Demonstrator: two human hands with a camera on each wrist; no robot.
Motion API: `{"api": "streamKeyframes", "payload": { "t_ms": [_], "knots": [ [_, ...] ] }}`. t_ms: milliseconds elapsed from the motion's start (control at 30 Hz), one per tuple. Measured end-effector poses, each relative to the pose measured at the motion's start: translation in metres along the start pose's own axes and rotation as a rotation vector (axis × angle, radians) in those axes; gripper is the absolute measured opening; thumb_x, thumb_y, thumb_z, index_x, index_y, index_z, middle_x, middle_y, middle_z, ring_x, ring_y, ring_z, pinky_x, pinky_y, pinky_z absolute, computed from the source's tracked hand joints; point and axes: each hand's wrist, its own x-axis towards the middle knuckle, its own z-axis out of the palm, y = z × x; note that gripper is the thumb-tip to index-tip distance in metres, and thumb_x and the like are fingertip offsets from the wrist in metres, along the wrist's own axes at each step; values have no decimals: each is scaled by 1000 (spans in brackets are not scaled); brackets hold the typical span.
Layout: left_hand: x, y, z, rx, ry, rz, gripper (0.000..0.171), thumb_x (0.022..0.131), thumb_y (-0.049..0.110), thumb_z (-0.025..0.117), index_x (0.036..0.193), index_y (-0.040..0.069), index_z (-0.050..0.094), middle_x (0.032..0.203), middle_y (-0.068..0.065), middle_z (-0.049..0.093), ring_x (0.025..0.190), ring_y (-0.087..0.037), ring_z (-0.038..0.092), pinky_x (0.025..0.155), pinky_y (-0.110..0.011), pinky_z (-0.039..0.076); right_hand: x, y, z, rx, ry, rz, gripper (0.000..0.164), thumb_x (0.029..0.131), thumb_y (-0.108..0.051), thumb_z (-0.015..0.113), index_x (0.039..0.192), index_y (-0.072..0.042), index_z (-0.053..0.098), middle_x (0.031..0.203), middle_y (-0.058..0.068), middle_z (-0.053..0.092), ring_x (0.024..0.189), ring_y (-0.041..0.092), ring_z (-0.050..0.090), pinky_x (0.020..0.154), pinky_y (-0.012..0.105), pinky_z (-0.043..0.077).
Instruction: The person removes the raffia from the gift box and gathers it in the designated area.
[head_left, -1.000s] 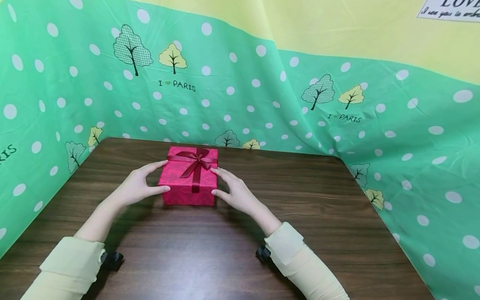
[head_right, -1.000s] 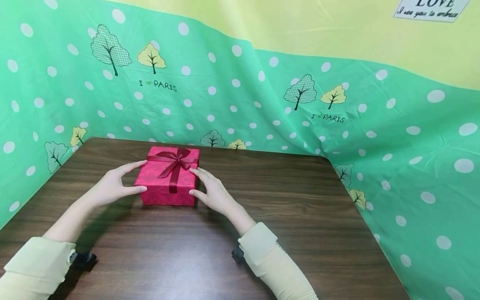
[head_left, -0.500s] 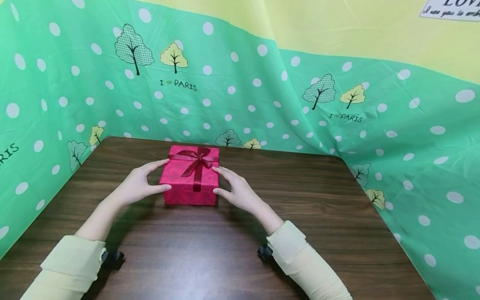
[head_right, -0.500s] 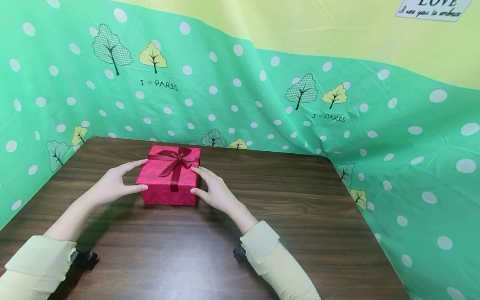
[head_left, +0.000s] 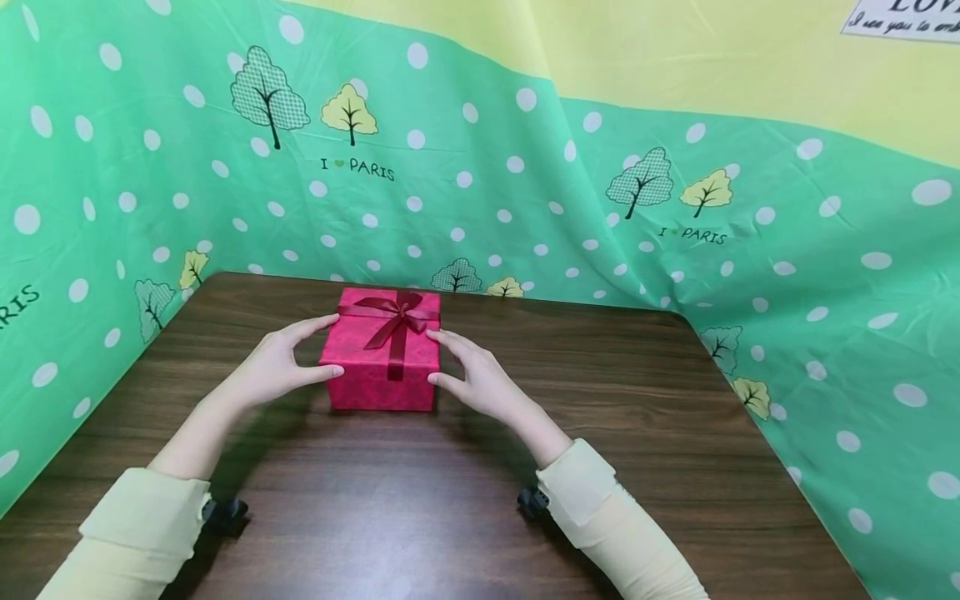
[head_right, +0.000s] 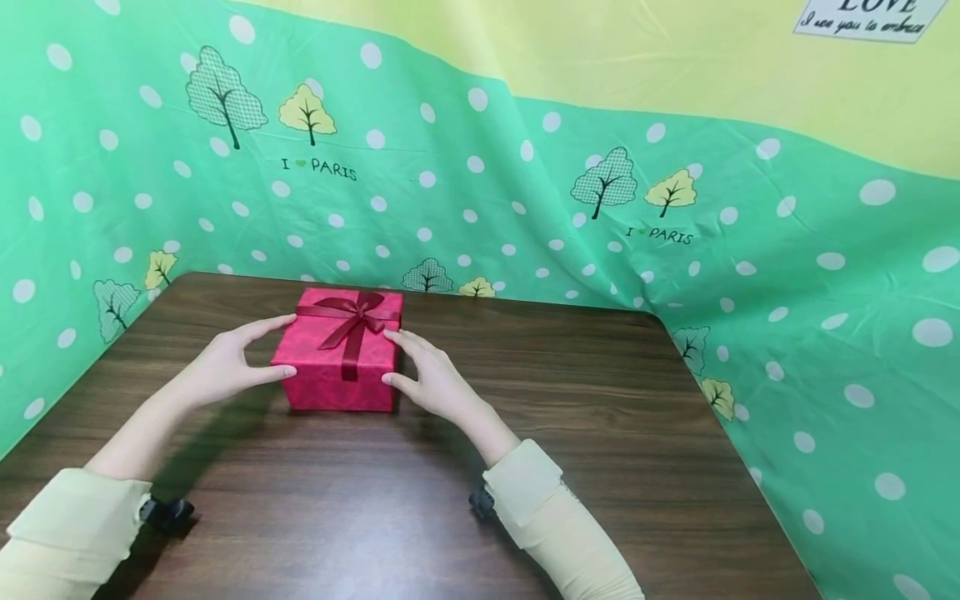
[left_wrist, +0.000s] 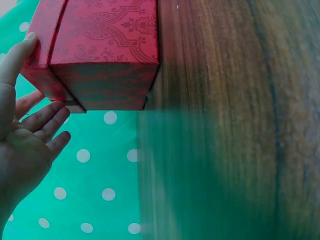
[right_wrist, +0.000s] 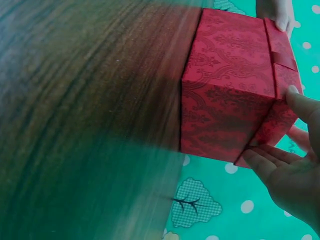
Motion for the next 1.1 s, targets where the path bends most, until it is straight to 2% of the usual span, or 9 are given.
{"api": "streamKeyframes", "payload": {
  "t_ms": [567, 833, 1100],
  "knots": [
    [5, 6, -8, -8, 0, -8, 79, 78, 49, 72, 145, 23, 39, 142, -11, 46, 130, -34, 41, 99, -57, 38, 4, -4, -13, 30, 12, 1, 61, 87, -30, 68, 141, -16, 43, 142, 1, 47, 132, 14, 42, 105, 32, 40],
    [5, 12, -12, -8, 44, -8, 75, 79, 45, 73, 143, 25, 41, 141, -7, 47, 129, -30, 43, 100, -56, 38, 5, -9, -19, 75, 25, 18, 63, 89, -30, 67, 144, -17, 38, 143, 1, 45, 132, 13, 42, 104, 32, 40],
    [3, 19, -17, -54, 73, 4, 72, 81, 39, 73, 143, 24, 40, 140, -5, 48, 126, -28, 46, 98, -55, 39, 4, -10, -22, 153, 76, -26, 66, 88, -29, 68, 144, -18, 35, 141, 2, 47, 131, 18, 44, 107, 35, 37]
  ]
}}
